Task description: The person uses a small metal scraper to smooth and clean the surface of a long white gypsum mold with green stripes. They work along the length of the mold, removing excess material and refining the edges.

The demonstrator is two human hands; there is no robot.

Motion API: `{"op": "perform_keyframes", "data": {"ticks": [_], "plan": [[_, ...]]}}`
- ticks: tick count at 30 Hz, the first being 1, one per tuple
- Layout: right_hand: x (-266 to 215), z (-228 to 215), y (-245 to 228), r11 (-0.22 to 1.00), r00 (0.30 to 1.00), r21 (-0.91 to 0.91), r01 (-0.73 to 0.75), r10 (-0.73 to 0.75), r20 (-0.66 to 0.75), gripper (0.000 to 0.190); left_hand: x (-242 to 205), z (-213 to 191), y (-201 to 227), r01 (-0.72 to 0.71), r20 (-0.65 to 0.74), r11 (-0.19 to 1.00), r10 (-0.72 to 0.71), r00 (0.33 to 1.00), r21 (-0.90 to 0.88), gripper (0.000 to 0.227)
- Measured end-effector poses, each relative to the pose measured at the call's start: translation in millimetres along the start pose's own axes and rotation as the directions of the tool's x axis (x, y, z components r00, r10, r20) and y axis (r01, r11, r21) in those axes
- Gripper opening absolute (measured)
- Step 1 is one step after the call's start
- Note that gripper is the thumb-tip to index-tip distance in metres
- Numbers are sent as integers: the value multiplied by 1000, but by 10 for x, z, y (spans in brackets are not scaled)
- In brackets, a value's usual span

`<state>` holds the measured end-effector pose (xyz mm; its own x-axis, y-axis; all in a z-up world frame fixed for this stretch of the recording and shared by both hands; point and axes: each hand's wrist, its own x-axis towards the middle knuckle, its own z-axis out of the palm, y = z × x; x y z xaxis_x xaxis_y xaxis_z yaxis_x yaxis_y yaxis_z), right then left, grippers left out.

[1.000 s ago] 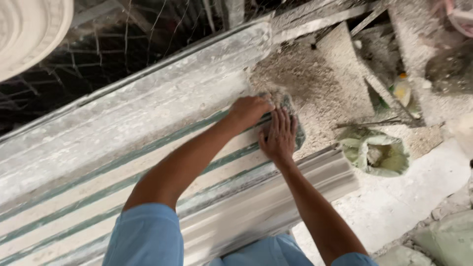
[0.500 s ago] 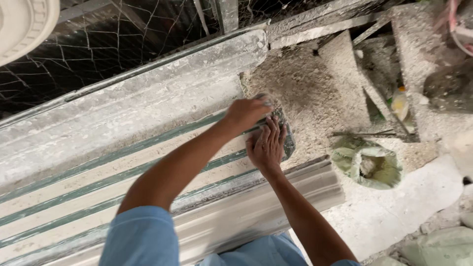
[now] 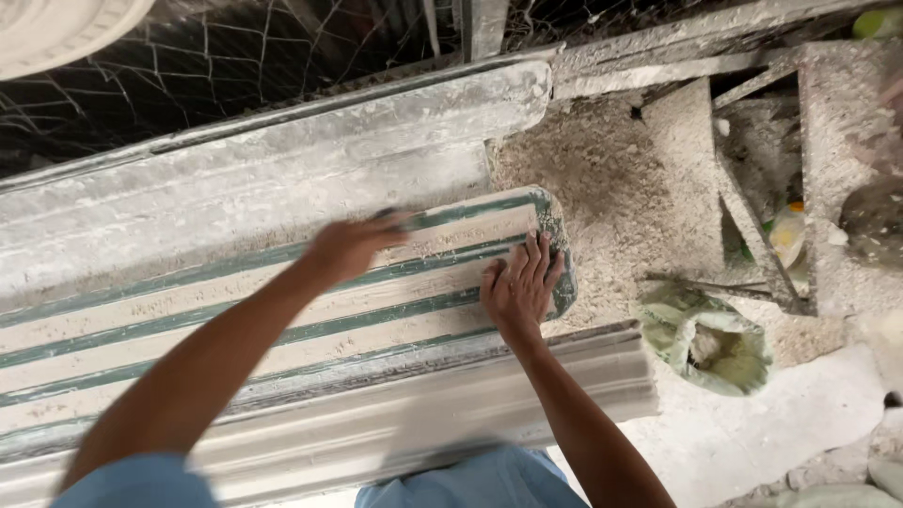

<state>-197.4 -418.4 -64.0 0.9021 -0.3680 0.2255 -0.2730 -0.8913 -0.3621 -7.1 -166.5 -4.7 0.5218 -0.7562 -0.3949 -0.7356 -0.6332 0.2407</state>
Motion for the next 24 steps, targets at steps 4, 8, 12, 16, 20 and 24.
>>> {"op": "perform_keyframes", "data": {"ticks": [4,8,12,16,20,24], "plan": [[96,-110,2,997,998,63,53,-52,-21,50,970,-23,653,-165,-243,976,195,950,141,76],[68,-107,3,995,999,94,26,-21,-49,57,412,-183,479,-54,-13,997,55,998,48,64],[40,10,-29,1000,999,2,3,-3,-46,44,-163,-311,214,65,150,995,-76,986,80,70],[20,23,-1,1000,1000,1,5,-5,-22,48,601,-140,616,-30,9,999,30,1000,31,57],[33,-9,56,998,999,59,21,-20,-28,50,1237,-43,924,-214,-231,958,255,939,192,43],[2,53,66,998,1000,57,-6,7,-21,56,541,-23,552,-70,-19,996,71,997,59,43]]}}
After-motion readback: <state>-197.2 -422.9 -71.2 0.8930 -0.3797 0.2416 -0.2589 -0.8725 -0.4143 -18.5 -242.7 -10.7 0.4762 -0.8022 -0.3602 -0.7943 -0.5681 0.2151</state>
